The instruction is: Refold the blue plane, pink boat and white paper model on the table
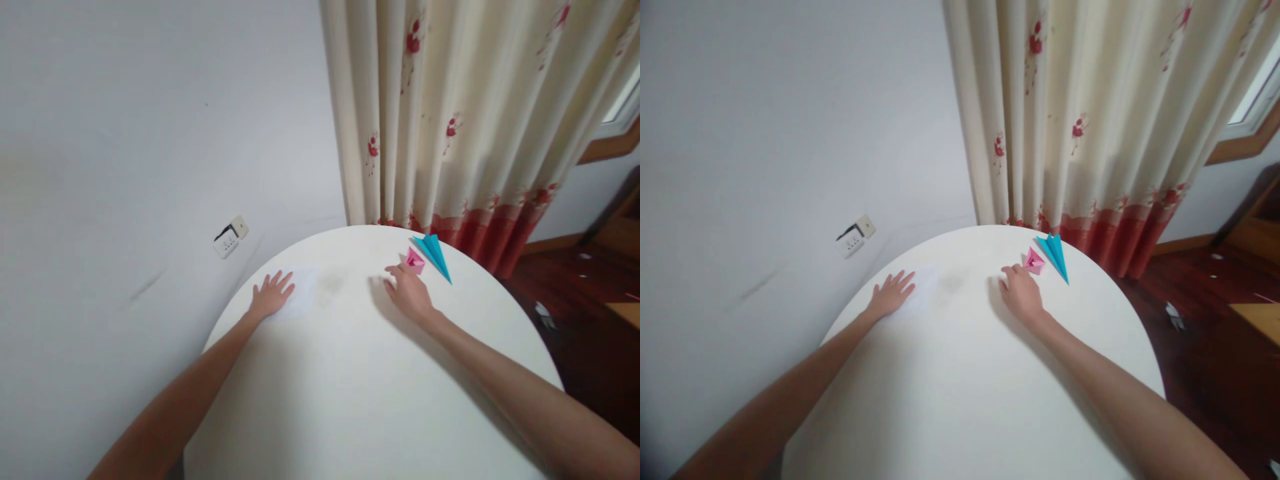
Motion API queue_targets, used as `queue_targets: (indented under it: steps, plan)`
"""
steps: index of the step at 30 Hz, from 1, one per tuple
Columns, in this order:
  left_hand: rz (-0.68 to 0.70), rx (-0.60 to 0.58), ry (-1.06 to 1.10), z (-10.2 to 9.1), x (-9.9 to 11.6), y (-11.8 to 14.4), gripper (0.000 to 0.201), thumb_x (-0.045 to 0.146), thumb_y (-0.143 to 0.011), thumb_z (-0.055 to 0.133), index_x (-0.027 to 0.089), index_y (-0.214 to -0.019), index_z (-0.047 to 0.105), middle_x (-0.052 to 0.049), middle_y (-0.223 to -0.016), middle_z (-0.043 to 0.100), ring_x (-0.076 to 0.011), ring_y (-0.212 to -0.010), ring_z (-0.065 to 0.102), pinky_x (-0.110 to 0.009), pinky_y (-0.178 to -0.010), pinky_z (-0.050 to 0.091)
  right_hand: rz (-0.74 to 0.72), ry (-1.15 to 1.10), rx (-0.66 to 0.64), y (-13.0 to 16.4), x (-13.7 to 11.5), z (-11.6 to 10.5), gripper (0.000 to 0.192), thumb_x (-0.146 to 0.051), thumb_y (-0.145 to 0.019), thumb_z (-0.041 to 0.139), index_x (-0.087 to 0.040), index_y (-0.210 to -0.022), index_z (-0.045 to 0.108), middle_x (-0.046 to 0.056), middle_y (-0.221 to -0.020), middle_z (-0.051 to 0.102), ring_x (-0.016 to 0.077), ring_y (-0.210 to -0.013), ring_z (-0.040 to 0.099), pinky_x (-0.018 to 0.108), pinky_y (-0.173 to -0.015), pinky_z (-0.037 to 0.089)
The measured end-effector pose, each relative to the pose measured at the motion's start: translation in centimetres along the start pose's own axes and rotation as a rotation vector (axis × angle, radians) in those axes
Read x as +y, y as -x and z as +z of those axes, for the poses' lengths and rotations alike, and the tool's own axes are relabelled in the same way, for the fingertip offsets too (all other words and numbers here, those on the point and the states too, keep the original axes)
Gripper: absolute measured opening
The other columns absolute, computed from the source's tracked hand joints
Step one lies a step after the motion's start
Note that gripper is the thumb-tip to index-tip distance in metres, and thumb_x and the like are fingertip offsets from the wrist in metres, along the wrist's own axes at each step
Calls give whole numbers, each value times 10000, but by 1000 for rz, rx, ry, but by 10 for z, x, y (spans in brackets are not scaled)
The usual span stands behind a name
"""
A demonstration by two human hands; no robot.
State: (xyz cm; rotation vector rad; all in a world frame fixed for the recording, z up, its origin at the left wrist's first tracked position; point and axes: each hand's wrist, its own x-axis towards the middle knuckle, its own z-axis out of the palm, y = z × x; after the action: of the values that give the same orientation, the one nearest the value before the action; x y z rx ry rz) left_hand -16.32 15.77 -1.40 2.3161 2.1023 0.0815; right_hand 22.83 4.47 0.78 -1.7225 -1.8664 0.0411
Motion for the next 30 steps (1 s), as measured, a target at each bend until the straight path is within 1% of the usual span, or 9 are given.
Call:
queue_targets:
  steps: [3,8,11,13,15,19,22,26,30]
  plan:
    - [-20,21,9,-1,-15,-12,599,574,-965,305,362,-1524,341,-44,-1633,239,-421,-1489,175,-727,-1109,132,176,87,115,-16,32,-13,344,-231,-935,521,-131,-1259,576,203,-1181,591,315,-1078,588,405,-850,479]
    - [-30,3,42,-6,-19,-16,608,570,-971,280,347,-1535,320,-42,-1641,224,-393,-1503,136,-701,-1126,108,292,2,73,-21,66,-10,244,-220,-899,589,-138,-1122,645,210,-1117,594,289,-932,629,403,-783,449]
    - [-36,195,106,-14,-5,-6,601,517,-991,278,273,-1538,330,-105,-1627,252,-397,-1498,140,-697,-1122,148,261,-56,38,-22,68,-5,158,-169,-912,528,-140,-910,684,171,-901,655,258,-843,633,364,-747,401]
    - [6,373,183,-23,15,9,560,429,-999,306,215,-1511,380,-140,-1570,358,-349,-1474,239,-609,-1157,206,202,-60,19,-22,57,-4,184,-164,-904,517,-137,-819,679,165,-829,673,245,-795,627,335,-701,364]
    - [153,424,346,-32,44,30,514,375,-976,383,192,-1448,469,-138,-1460,496,-286,-1378,419,-486,-1152,314,130,-75,-14,-18,38,-2,185,-172,-879,533,-148,-751,665,142,-785,688,224,-735,613,309,-653,336]
    - [388,138,726,-42,113,80,412,389,-961,466,235,-1322,590,-90,-1202,679,-208,-971,687,-334,-865,552,-84,-235,-143,7,-17,5,236,-188,-889,490,-177,-718,652,71,-718,695,182,-635,583,274,-617,331]
    - [516,98,731,-38,145,105,347,353,-977,472,253,-1270,629,-81,-1192,690,-202,-975,683,-313,-856,542,-192,-312,-250,35,-53,8,200,-169,-882,488,-181,-768,653,49,-710,690,165,-611,573,258,-606,342]
    - [480,186,601,-24,147,114,190,262,-926,558,220,-1013,723,-70,-968,726,-204,-859,671,-320,-809,517,-300,-334,-332,60,-78,5,219,-246,-946,473,-179,-856,662,60,-784,697,161,-656,589,252,-626,362]
    - [454,127,559,-14,136,109,105,184,-841,649,215,-875,744,-53,-848,722,-189,-743,655,-296,-717,494,-349,-377,-404,60,-81,-1,280,-300,-987,451,-206,-877,690,47,-833,713,157,-702,606,247,-640,366]
